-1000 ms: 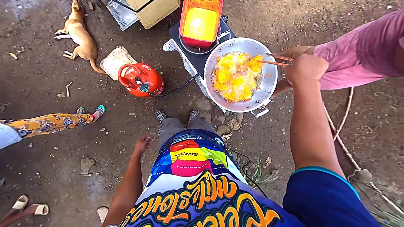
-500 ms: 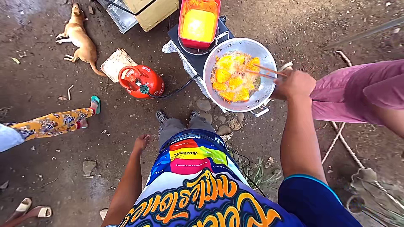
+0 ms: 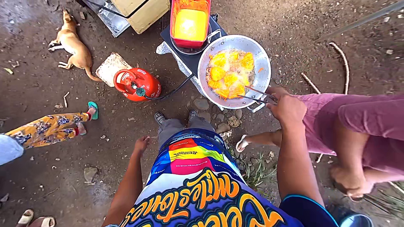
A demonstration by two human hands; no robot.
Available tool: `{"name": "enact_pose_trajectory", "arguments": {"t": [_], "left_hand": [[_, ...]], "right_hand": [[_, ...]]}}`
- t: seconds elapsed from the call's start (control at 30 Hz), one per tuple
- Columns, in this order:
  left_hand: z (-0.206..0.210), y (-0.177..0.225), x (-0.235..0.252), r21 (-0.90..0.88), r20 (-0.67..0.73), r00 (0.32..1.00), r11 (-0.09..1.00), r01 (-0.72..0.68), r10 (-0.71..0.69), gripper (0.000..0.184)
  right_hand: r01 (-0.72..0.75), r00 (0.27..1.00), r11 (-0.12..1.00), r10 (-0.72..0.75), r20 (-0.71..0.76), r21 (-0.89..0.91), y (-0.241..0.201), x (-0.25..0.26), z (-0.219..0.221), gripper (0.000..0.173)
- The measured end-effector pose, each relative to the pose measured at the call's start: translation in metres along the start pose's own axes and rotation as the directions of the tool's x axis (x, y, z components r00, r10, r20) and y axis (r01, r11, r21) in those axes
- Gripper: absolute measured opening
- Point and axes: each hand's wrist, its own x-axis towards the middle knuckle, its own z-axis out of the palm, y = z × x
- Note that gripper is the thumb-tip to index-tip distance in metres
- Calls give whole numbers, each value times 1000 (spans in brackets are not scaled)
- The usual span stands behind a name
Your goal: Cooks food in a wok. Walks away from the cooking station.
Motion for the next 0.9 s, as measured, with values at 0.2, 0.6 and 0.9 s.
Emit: {"name": "enact_pose_trajectory", "arguments": {"t": [0.2,0.6,0.9], "left_hand": [[1,13,3,14,-1,999,999,-43,43,38],[2,-10,5,13,-5,1000,1000,-24,24,38],[4,-11,-2,-40,-9,1000,999,-24,23,34]], "right_hand": [[14,999,1000,-15,-34,-8,1,3,26,34],[50,999,997,-51,13,61,-25,5,17,42],[8,998,992,-16,61,127,-44,12,10,44]]}}
